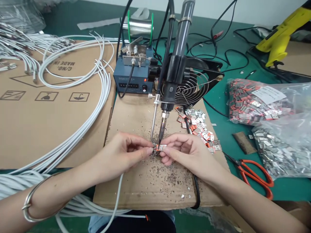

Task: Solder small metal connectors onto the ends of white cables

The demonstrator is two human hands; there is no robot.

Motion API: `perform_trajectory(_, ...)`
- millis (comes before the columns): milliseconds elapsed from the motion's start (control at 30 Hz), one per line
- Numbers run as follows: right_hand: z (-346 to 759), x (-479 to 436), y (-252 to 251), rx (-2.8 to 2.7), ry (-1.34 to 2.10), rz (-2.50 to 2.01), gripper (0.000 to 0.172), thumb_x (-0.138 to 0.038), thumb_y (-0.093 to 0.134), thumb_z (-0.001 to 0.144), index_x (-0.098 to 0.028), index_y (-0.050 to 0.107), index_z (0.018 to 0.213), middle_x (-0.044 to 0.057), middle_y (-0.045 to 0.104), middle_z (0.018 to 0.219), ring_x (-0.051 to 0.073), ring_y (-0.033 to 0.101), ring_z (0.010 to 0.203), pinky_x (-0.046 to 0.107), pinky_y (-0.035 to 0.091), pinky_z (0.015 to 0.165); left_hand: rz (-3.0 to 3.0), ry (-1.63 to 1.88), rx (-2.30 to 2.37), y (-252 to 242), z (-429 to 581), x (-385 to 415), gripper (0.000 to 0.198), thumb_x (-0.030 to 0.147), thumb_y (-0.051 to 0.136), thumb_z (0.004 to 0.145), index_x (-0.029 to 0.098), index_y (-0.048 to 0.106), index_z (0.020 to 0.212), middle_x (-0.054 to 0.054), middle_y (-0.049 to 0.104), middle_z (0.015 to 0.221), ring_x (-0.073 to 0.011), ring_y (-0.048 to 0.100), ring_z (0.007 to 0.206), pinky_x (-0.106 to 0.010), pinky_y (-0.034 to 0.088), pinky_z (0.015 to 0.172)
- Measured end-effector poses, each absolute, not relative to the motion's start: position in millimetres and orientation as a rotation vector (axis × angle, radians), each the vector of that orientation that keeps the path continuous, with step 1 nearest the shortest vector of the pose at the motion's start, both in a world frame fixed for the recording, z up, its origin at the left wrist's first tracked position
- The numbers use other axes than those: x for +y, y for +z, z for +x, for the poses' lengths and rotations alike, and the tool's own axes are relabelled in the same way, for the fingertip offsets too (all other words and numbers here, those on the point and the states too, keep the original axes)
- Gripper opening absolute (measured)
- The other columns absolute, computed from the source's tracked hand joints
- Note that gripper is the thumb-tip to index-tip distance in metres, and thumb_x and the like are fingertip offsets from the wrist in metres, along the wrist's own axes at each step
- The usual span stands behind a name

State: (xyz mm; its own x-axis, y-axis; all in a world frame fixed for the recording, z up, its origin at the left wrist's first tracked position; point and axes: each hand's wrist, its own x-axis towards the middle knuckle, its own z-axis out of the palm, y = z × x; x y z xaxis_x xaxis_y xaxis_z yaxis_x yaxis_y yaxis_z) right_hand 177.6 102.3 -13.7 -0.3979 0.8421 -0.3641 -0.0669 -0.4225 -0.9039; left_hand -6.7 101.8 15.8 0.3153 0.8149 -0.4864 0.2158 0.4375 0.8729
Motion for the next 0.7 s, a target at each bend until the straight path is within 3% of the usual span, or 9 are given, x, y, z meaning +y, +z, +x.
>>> perform_trajectory(700,176,105,-3,-1.119,1.894,-1.278,0.011,-0.018,0.073,0.066,-0.014,0.068,0.075,0.001,0.069,0.061,0.005,0.054,0.041,0.012,0.042,0.034,1.03,0.394,1.212,19,-9,102,0.013,0.023,0.061,0.075,0.013,0.066,0.068,0.009,0.043,0.038,-0.0039,0.033,0.034,-0.013,0.025,0.033)
